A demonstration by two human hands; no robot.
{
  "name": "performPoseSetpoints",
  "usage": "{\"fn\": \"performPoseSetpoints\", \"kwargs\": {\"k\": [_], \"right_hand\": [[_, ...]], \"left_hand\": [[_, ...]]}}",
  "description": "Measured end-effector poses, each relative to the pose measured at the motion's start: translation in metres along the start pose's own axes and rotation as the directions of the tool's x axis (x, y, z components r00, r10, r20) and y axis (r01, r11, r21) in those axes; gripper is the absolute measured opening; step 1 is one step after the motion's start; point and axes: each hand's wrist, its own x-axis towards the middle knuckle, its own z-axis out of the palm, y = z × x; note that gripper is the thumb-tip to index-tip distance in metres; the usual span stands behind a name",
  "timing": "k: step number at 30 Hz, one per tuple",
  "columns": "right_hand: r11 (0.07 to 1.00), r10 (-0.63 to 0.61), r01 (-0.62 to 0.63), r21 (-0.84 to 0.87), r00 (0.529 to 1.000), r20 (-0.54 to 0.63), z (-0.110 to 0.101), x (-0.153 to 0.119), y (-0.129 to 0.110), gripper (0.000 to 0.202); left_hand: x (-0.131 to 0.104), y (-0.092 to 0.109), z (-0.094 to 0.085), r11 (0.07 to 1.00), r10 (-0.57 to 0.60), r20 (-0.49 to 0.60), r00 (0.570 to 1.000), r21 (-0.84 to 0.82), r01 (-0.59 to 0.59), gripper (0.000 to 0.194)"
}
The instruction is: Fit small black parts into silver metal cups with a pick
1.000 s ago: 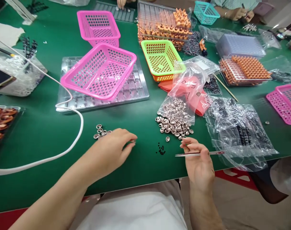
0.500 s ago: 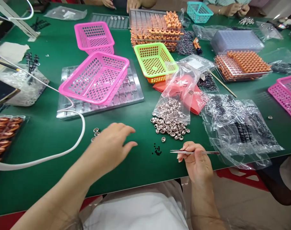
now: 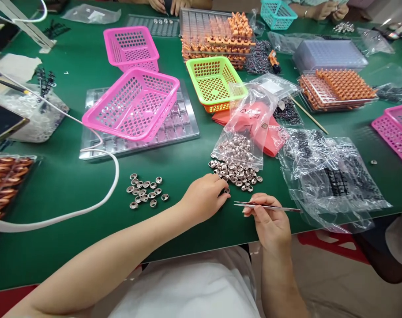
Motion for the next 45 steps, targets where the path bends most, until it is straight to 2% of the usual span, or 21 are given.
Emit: {"fn": "performPoseSetpoints", "kwargs": {"k": [4,8,12,15,18,20,24,29,34,38,45], "right_hand": [[1.0,0.006,-0.006,-0.015,1.0,0.025,-0.005,-0.002,0.001,0.008],[0.996,0.007,-0.001,-0.085,0.998,0.068,-0.005,-0.006,0.001,0.011],[0.987,-0.02,0.043,-0.153,0.988,0.15,0.004,-0.007,-0.003,0.015],[0.954,0.031,0.023,-0.3,0.984,0.173,0.011,-0.007,-0.006,0.017],[0.888,0.073,-0.039,-0.458,0.996,0.057,0.014,-0.01,-0.008,0.018],[0.863,0.068,-0.063,-0.501,0.998,-0.007,0.017,-0.012,-0.009,0.014],[0.859,0.023,-0.027,-0.511,1.0,-0.015,0.023,-0.011,-0.008,0.011],[0.846,0.003,0.044,-0.532,0.996,0.088,0.027,0.0,-0.007,0.013],[0.805,0.014,0.002,-0.593,1.0,0.022,0.025,0.002,-0.01,0.012],[0.823,-0.007,-0.011,-0.568,1.0,-0.03,0.018,-0.006,-0.013,0.01],[0.839,0.017,-0.009,-0.545,1.0,0.011,0.014,-0.013,-0.011,0.009]], "left_hand": [[-0.016,-0.006,-0.008,0.993,0.045,-0.092,0.995,-0.108,-0.055,0.01],[-0.042,-0.015,-0.017,0.971,0.012,-0.164,0.986,-0.234,-0.051,0.017],[-0.054,-0.023,-0.011,0.94,0.006,-0.183,0.983,-0.334,-0.068,0.019],[-0.053,-0.029,-0.003,0.92,0.018,-0.199,0.98,-0.381,-0.094,0.02],[-0.051,-0.034,-0.001,0.902,0.037,-0.184,0.982,-0.416,-0.112,0.021],[-0.049,-0.036,-0.003,0.891,0.041,-0.158,0.987,-0.442,-0.107,0.021],[-0.048,-0.037,-0.008,0.862,0.006,-0.118,0.993,-0.502,-0.065,0.019],[-0.048,-0.038,-0.009,0.832,-0.069,-0.11,0.992,-0.555,-0.003,0.014],[-0.048,-0.038,-0.011,0.801,-0.137,-0.104,0.985,-0.597,0.048,0.011],[-0.048,-0.039,-0.013,0.797,-0.171,-0.11,0.979,-0.599,0.072,0.012],[-0.049,-0.039,-0.01,0.816,-0.144,-0.128,0.981,-0.577,0.045,0.013]]}}
